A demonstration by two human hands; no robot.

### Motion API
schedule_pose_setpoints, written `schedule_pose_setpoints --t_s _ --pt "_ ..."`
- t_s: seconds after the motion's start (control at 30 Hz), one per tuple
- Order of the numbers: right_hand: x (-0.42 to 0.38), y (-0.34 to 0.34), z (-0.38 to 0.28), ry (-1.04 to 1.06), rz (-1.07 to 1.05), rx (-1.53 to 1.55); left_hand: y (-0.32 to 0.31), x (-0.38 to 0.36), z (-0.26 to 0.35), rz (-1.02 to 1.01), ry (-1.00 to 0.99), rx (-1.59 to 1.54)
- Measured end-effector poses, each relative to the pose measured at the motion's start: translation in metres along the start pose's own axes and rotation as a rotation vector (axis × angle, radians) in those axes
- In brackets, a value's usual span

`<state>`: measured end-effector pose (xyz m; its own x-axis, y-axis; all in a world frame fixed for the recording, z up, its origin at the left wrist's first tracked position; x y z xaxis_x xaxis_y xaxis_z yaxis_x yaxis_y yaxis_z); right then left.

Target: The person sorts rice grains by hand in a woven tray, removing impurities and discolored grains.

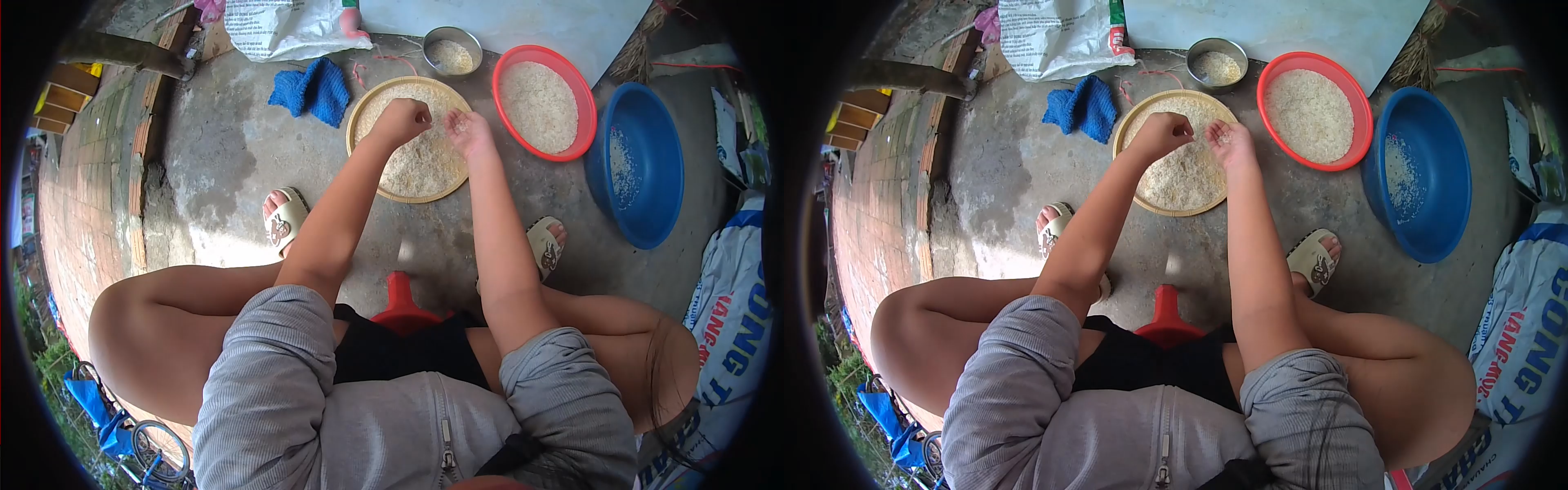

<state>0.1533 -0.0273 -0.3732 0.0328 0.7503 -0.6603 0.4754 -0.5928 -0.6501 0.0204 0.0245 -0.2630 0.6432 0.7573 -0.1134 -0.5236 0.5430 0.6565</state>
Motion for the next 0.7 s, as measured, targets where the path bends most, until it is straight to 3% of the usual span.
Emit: schedule_pose_setpoints --t_s 0.03,0.17,0.37,0.43,0.5,0.63,0.7 --pt "0.0 0.005 -0.006 0.017 0.014 -0.024 -0.018 -0.004 -0.006 -0.16 0.015 0.077" --pt "-0.003 0.024 -0.016 0.086 0.087 0.003 -0.053 -0.023 -0.023 -0.215 -0.121 0.208" --pt "-0.022 0.01 0.019 -0.044 0.009 -0.378 -0.04 -0.018 -0.006 -0.144 -0.031 -0.195" --pt "-0.016 0.011 0.035 -0.105 -0.063 -0.369 -0.035 -0.015 0.009 -0.119 -0.028 -0.346" --pt "-0.015 0.01 0.047 -0.106 -0.142 -0.165 -0.022 -0.017 0.042 -0.021 -0.24 -0.021" --pt "-0.016 0.038 0.022 -0.105 -0.008 -0.091 -0.029 -0.019 0.028 -0.048 -0.095 0.009" --pt "-0.018 0.044 0.005 -0.059 0.016 -0.092 -0.053 -0.033 0.036 -0.162 -0.234 0.102"
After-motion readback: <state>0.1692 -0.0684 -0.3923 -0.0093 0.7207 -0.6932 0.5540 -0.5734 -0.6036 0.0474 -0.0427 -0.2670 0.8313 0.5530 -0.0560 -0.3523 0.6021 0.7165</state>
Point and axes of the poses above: each hand's wrist, its own x-axis towards the middle knuckle, its own y-axis out of the back of the hand, z = x × y, the point moved 9 cm from there along x, towards the middle knuckle, and after that the axes turned 9 degrees about -z, right-handed, at the moved point
